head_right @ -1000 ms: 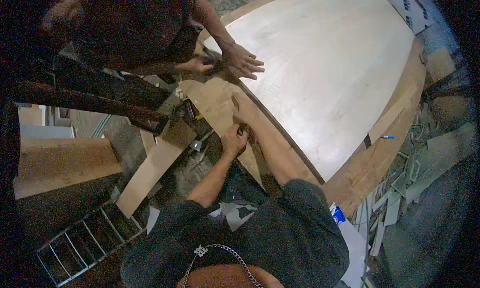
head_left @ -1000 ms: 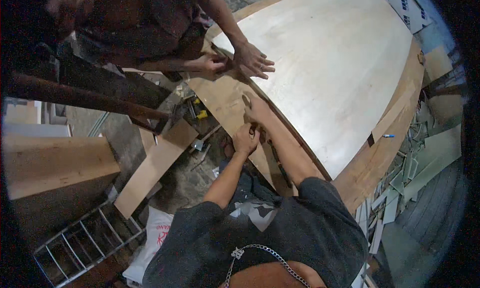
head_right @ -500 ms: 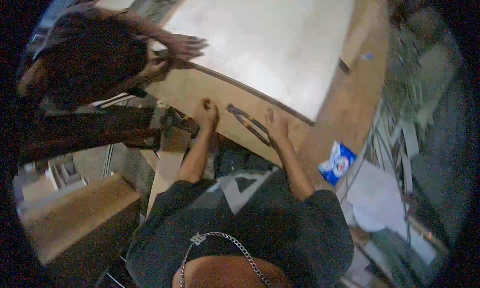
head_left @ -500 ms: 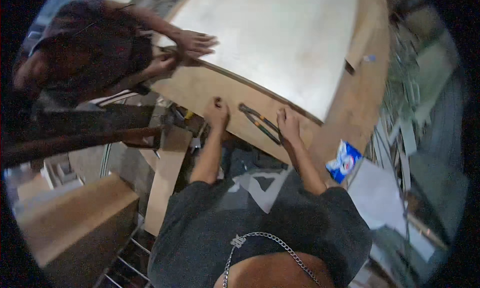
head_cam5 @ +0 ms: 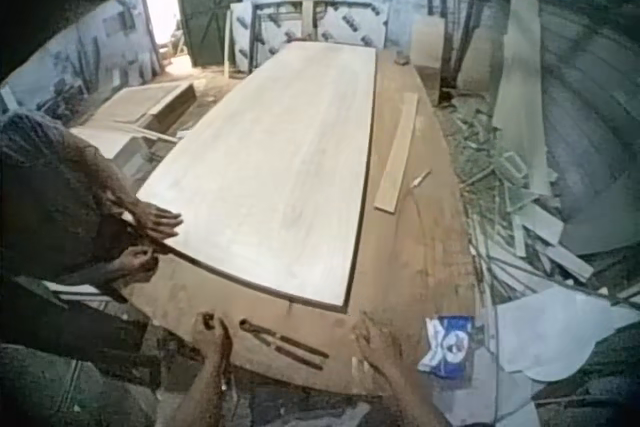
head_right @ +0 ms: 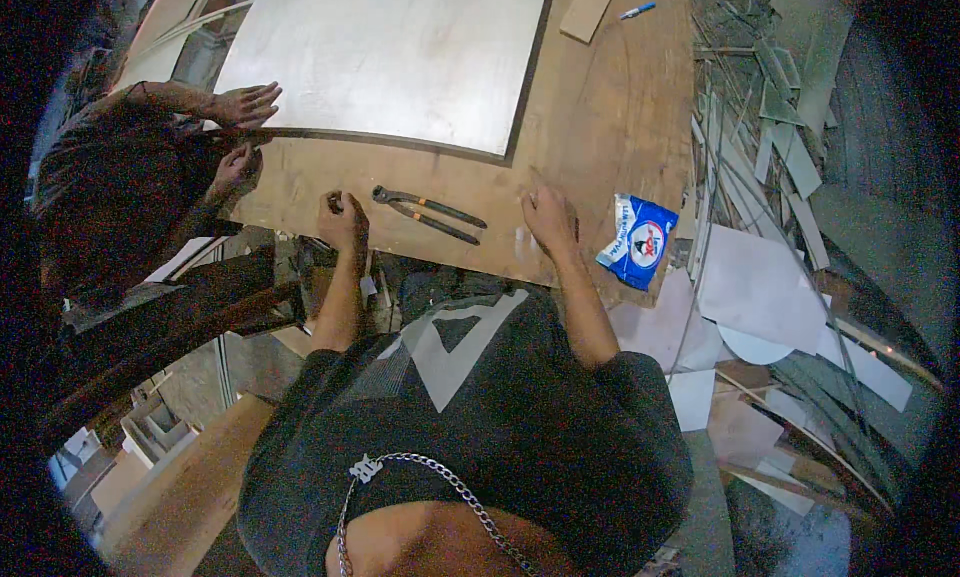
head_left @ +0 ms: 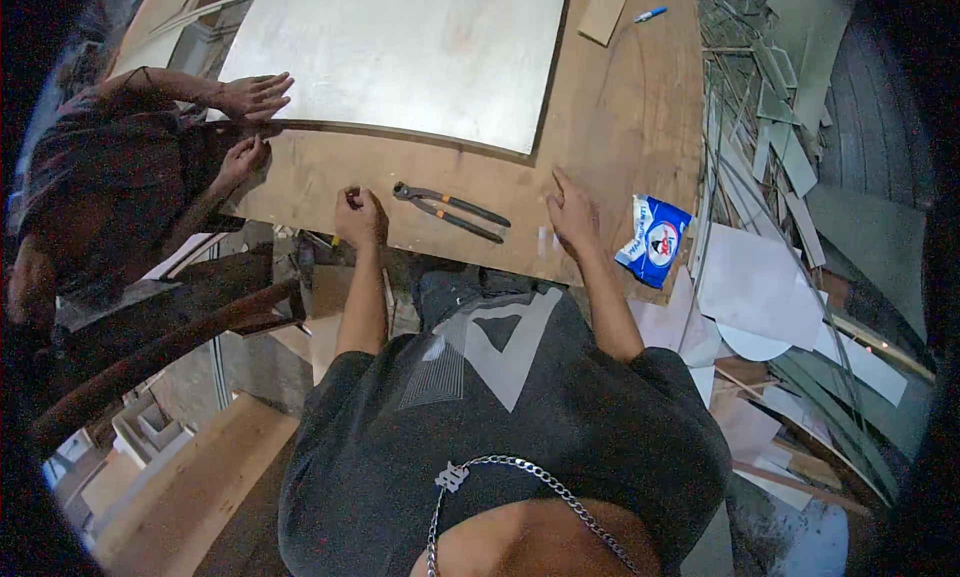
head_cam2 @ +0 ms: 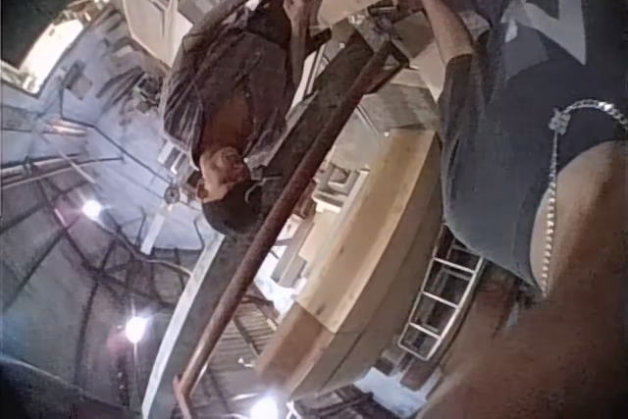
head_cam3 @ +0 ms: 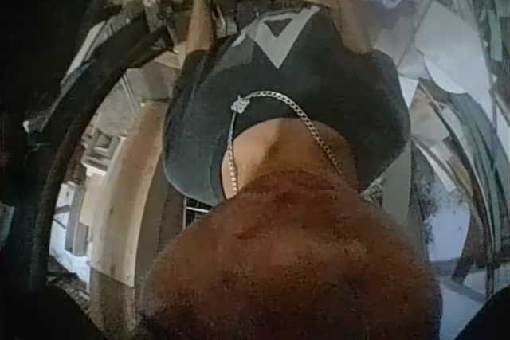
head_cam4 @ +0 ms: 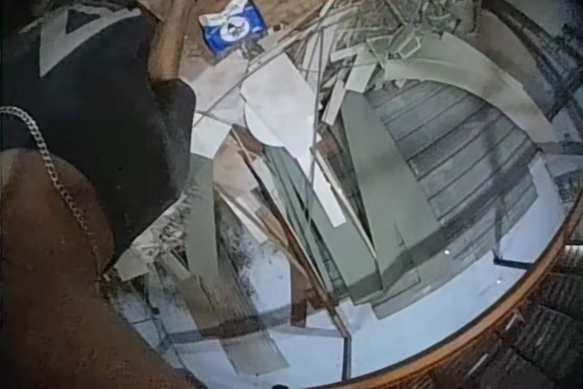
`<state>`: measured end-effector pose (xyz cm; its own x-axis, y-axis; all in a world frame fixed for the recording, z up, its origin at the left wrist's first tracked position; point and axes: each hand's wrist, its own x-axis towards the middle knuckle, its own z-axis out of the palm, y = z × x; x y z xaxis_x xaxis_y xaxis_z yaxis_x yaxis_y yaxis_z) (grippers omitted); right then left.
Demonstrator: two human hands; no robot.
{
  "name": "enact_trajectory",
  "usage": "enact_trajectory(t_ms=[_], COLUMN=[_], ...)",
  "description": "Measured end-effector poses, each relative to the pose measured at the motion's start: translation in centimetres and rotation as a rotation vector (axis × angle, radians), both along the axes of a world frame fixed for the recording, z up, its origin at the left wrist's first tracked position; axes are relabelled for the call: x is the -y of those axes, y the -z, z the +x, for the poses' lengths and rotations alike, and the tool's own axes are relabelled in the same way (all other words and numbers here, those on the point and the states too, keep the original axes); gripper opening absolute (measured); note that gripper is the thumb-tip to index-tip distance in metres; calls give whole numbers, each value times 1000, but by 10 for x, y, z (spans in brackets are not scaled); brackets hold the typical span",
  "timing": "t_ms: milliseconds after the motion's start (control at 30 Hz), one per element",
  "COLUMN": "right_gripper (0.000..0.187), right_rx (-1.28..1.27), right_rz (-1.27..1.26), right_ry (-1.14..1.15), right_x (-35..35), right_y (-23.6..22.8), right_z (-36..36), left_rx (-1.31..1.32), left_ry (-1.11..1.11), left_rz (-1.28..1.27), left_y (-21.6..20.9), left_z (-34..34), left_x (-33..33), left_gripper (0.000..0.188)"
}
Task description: The person works on a large wooden panel by hand and using a nail gun while a colleague uses a sander on the same workpiece.
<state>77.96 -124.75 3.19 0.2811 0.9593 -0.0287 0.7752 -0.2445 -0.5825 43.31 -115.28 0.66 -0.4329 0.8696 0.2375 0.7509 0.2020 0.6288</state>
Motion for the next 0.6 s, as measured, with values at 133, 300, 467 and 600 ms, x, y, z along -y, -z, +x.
enact_trajectory(t_ms=[133, 300, 467, 600], right_gripper=[44, 38, 32, 33], right_rx=[-141, -149, -182, -43], right_rz=[-60, -263, -42, -71], right_ry=[-71, -159, -41, -82], right_x=[-8, -21, -21, -24], right_y=[-11, -34, -7, 14], right_z=[-9, -24, -37, -33], left_rx=[29, 39, 47, 52], left_ry=[-27, -13, -1, -19], left_rz=[-85, -67, -54, -90], left_y=[-20, -19, -12, -20], left_z=[9, 5, 0, 6], left_x=[1, 1, -1, 2], left_gripper=[24, 25, 23, 23])
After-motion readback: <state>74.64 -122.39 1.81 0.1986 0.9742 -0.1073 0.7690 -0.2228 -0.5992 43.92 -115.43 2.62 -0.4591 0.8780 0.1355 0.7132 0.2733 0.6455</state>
